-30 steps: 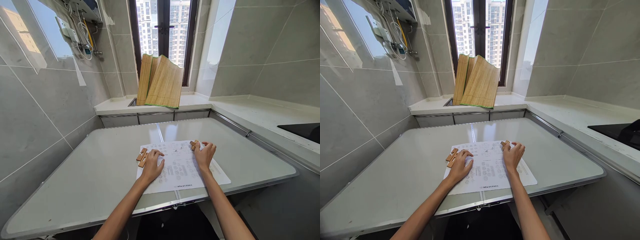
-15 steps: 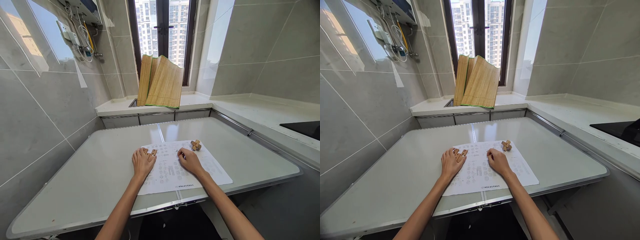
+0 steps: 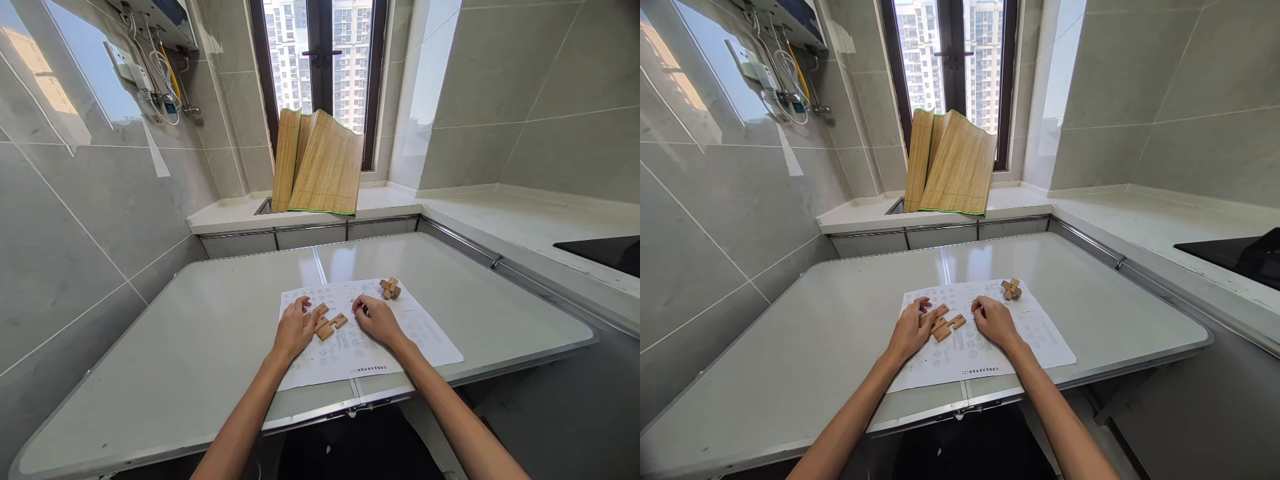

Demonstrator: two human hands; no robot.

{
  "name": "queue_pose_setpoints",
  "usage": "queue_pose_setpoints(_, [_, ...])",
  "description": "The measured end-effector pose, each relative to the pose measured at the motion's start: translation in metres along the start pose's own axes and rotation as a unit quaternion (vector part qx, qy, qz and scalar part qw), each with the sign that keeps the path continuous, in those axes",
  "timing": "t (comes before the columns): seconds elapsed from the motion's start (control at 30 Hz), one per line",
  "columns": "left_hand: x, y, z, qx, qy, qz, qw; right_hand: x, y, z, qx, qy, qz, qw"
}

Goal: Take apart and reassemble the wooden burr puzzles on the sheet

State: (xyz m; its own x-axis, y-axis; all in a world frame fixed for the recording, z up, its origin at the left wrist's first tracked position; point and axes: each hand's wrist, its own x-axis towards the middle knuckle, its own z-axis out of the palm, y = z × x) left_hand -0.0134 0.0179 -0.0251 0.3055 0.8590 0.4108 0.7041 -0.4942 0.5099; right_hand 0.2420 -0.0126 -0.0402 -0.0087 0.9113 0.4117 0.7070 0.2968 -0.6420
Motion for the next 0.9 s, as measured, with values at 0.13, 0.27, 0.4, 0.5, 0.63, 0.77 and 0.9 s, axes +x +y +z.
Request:
queue_pose_setpoints(0.13, [0.002,0.003,-0.002,0.048,0.029,-0.012,0.998,0.0,-0.006,-0.002,0.046,-0.021,-0.018,0.999])
queue_pose_setpoints(0.27, [0.002,0.003,-0.002,0.099,0.041,-0.018,0.994,-0.001,-0.012,-0.002,0.063,-0.057,-0.051,0.995])
queue_pose_setpoints(0.4, [0.002,0.003,0.0,0.1,0.038,-0.014,0.994,-0.001,-0.014,-0.002,0.066,-0.077,-0.074,0.992])
queue_pose_setpoints(0.5, [0.002,0.003,0.001,0.094,0.031,-0.003,0.995,-0.001,-0.013,-0.001,0.063,-0.081,-0.069,0.992])
queue_pose_setpoints(0.63, [0.001,0.003,0.001,0.101,0.022,0.004,0.995,-0.002,-0.013,-0.002,0.064,-0.093,-0.065,0.991])
queue_pose_setpoints(0.77, [0.001,0.003,0.001,0.11,0.012,0.012,0.994,-0.002,-0.013,-0.001,0.057,-0.102,-0.062,0.991])
queue_pose_setpoints(0.9, [0.001,0.003,0.0,0.109,0.016,0.009,0.994,-0.002,-0.014,-0.002,0.048,-0.105,-0.06,0.991])
